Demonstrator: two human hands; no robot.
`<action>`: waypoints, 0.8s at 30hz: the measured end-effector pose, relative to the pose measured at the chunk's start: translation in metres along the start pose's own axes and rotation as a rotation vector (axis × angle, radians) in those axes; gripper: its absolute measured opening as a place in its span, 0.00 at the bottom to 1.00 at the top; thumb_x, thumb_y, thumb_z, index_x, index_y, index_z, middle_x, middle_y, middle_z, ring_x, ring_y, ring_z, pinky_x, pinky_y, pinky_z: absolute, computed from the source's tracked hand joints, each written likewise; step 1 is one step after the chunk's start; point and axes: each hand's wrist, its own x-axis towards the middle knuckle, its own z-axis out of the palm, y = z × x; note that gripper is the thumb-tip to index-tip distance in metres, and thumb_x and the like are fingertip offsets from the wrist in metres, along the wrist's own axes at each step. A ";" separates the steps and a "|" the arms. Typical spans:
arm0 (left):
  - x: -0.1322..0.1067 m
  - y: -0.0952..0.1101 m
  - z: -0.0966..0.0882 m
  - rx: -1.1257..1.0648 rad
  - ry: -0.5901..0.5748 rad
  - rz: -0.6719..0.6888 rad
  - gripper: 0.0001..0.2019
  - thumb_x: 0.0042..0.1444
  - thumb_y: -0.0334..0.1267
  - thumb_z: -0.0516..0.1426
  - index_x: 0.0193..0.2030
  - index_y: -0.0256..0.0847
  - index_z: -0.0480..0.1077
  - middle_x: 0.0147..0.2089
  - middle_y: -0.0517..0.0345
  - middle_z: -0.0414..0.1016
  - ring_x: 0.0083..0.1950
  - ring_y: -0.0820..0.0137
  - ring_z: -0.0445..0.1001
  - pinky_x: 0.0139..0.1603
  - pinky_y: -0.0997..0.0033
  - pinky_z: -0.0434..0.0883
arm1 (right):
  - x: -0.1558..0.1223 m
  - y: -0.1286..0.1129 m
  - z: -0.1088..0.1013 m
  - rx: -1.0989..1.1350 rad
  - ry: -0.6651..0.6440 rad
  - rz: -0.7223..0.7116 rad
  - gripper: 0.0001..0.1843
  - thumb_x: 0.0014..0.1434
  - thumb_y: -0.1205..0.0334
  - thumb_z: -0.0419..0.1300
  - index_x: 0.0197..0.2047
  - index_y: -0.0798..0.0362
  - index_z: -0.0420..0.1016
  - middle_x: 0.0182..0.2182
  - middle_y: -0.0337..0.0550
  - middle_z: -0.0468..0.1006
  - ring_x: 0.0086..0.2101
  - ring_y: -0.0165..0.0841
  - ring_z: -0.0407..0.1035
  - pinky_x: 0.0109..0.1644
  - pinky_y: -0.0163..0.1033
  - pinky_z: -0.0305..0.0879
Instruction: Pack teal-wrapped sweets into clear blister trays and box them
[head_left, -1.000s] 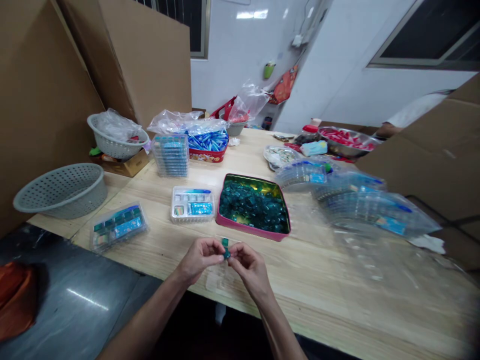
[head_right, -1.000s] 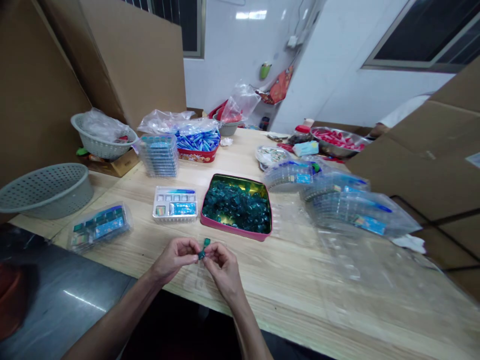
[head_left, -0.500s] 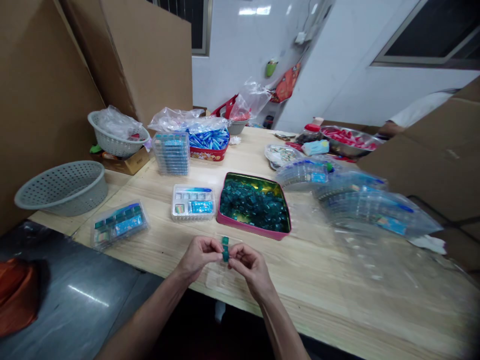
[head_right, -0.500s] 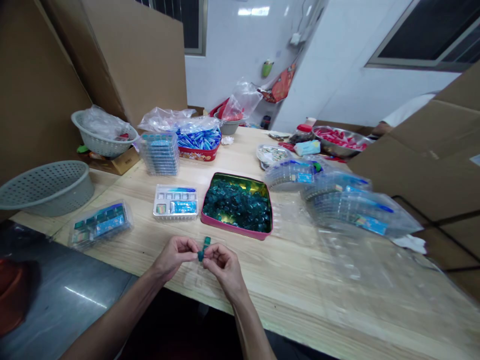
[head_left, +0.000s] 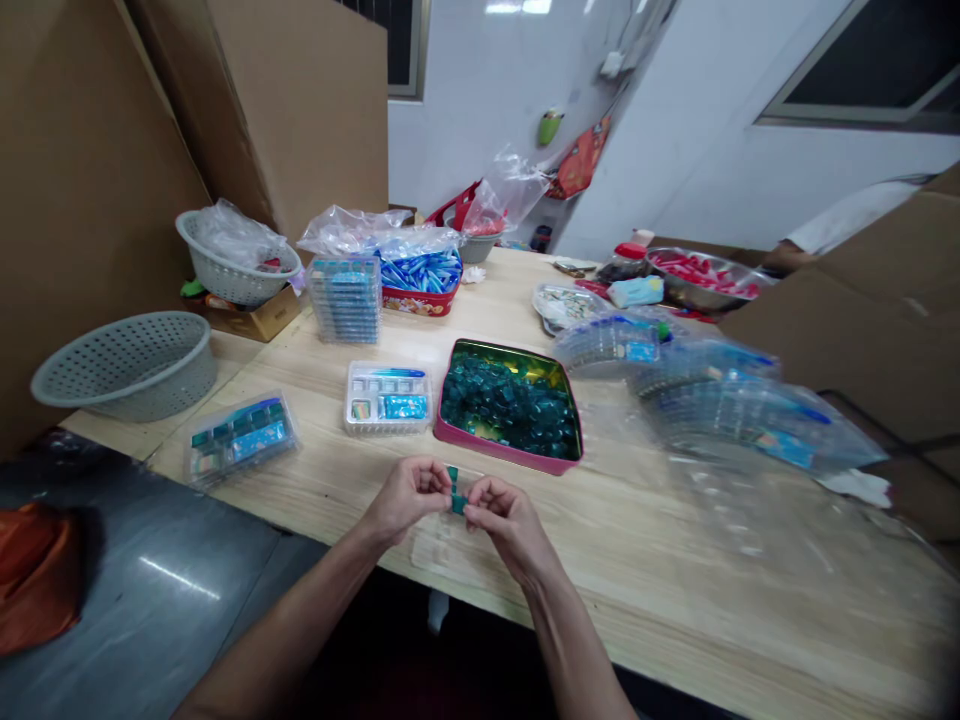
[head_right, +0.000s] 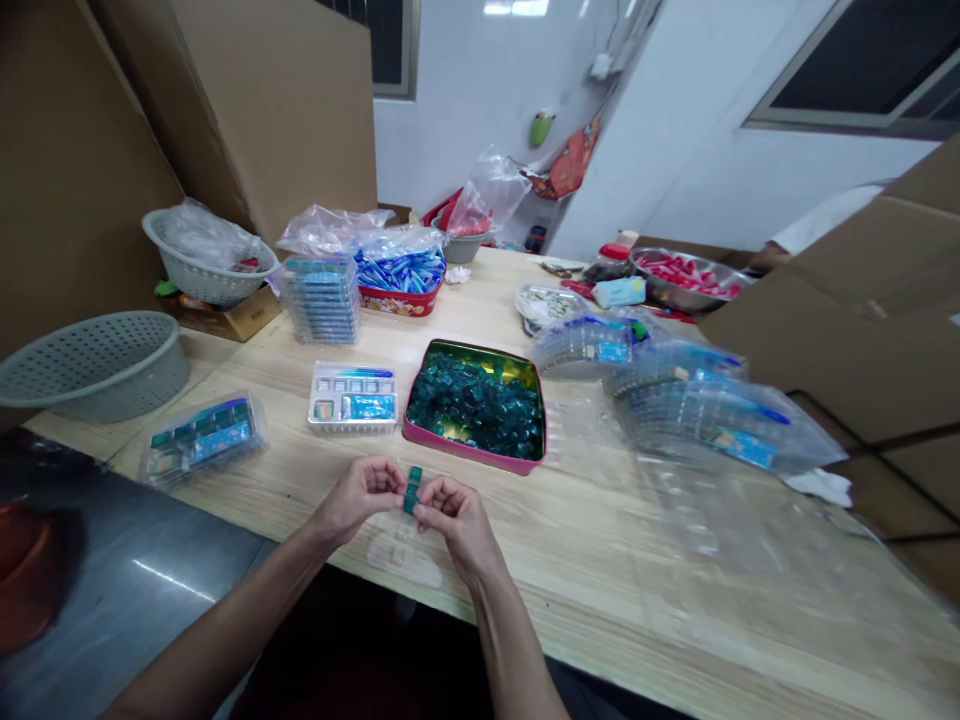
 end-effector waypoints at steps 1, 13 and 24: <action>0.002 -0.001 -0.001 0.027 -0.012 0.006 0.06 0.36 0.27 0.61 0.25 0.35 0.70 0.23 0.62 0.71 0.25 0.77 0.66 0.28 0.79 0.60 | 0.001 0.000 -0.003 -0.021 0.003 0.007 0.14 0.38 0.58 0.72 0.24 0.54 0.71 0.20 0.35 0.71 0.19 0.25 0.63 0.25 0.32 0.62; 0.000 -0.029 0.000 1.052 0.062 0.128 0.11 0.46 0.23 0.51 0.26 0.38 0.72 0.24 0.57 0.72 0.28 0.69 0.70 0.31 0.73 0.61 | 0.011 0.040 -0.009 -0.730 0.092 -0.154 0.03 0.46 0.68 0.52 0.23 0.52 0.64 0.18 0.35 0.67 0.22 0.29 0.62 0.26 0.31 0.56; -0.003 -0.030 0.004 1.249 -0.047 0.127 0.13 0.52 0.24 0.48 0.34 0.37 0.73 0.35 0.50 0.75 0.40 0.63 0.73 0.41 0.70 0.65 | 0.005 0.026 -0.001 -1.111 0.072 -0.222 0.10 0.50 0.71 0.49 0.24 0.54 0.70 0.21 0.42 0.73 0.24 0.32 0.66 0.30 0.33 0.55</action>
